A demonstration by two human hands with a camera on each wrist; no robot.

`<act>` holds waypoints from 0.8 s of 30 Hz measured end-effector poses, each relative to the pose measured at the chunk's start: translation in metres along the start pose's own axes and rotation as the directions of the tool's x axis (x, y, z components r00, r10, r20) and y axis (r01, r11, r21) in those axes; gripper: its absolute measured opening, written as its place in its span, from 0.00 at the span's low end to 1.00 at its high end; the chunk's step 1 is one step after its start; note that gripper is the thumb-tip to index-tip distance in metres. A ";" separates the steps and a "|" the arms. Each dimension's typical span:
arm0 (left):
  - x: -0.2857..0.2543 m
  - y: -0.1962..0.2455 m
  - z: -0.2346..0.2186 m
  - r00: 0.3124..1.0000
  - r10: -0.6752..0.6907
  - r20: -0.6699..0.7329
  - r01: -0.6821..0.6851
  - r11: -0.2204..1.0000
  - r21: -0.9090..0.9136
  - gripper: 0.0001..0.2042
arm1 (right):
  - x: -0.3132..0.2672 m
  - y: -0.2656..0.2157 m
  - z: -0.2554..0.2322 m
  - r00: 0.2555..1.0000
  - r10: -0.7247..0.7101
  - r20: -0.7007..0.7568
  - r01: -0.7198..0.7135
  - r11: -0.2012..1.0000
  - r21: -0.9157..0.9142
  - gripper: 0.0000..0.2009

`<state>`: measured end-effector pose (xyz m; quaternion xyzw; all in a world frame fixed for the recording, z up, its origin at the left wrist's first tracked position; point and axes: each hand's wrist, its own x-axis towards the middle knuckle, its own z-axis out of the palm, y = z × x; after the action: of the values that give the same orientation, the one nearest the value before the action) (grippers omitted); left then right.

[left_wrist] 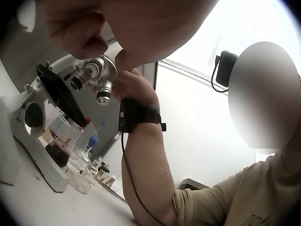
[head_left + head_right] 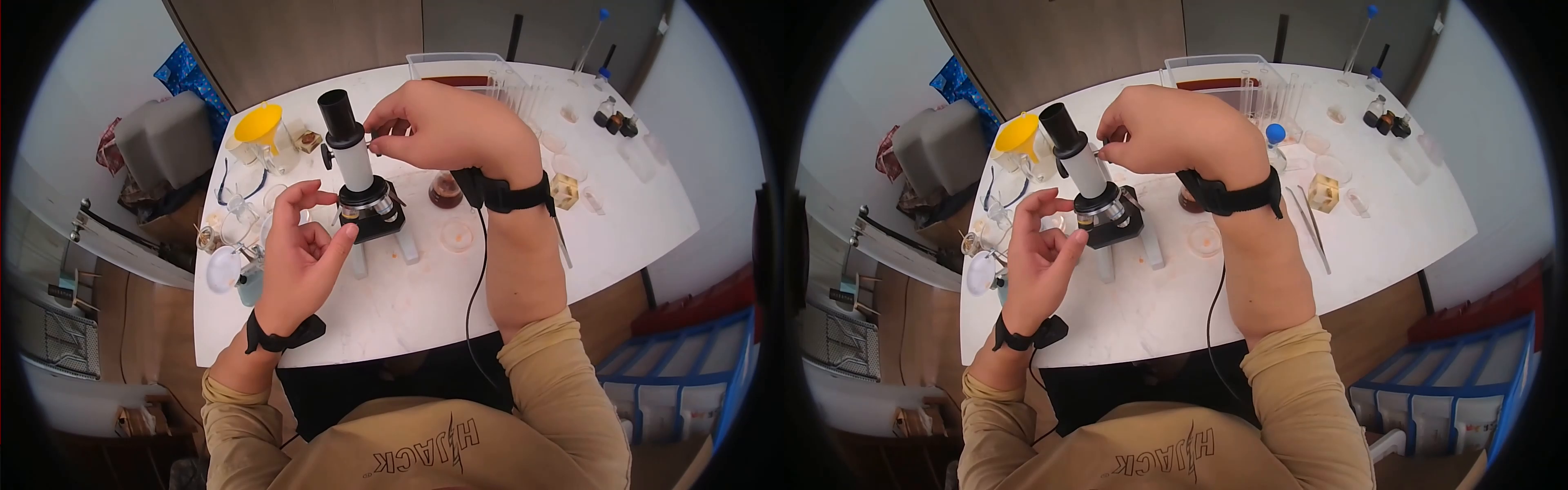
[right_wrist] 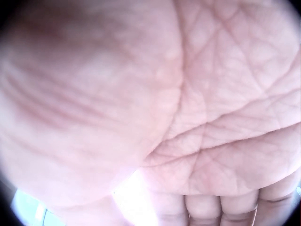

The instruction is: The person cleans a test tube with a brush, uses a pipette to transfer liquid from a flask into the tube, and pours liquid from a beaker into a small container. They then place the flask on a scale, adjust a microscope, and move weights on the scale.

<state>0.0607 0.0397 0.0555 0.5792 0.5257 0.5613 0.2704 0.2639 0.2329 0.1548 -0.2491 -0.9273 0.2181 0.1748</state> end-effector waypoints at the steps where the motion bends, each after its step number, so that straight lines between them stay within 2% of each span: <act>1: 0.003 0.006 0.002 0.999 -0.041 0.020 0.039 0.996 0.080 0.31 | 0.000 -0.001 0.000 1.000 -0.014 0.003 0.014 1.000 0.013 0.19; 4: 0.008 0.014 0.010 0.993 -0.108 0.044 0.098 0.980 0.175 0.35 | 0.001 -0.001 -0.001 1.000 -0.028 0.012 0.028 1.000 0.003 0.21; 8: 0.015 0.015 0.025 0.982 -0.151 0.110 0.132 0.978 0.162 0.34 | 0.000 0.005 0.000 0.997 -0.079 -0.010 0.079 0.997 0.015 0.22; 11: 0.020 0.006 0.034 0.997 -0.069 0.046 0.064 0.993 0.095 0.34 | -0.004 0.003 -0.003 0.997 -0.073 -0.032 0.073 0.997 0.017 0.23; 14: 0.021 0.004 0.035 0.994 -0.106 0.021 0.103 0.986 0.132 0.32 | -0.004 0.004 -0.003 0.997 -0.071 -0.027 0.071 0.997 0.027 0.24; 19: 0.020 0.007 0.038 0.992 -0.125 -0.010 0.126 0.986 0.113 0.30 | -0.009 -0.008 -0.011 1.000 -0.018 0.023 0.018 1.000 0.002 0.24; 24: 0.024 0.008 0.038 0.989 -0.147 -0.011 0.147 0.985 0.094 0.30 | -0.007 -0.005 -0.010 0.999 -0.025 0.024 0.025 1.000 0.015 0.24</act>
<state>0.0940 0.0692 0.0631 0.5498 0.5934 0.5156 0.2824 0.2726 0.2287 0.1641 -0.2337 -0.9306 0.2258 0.1683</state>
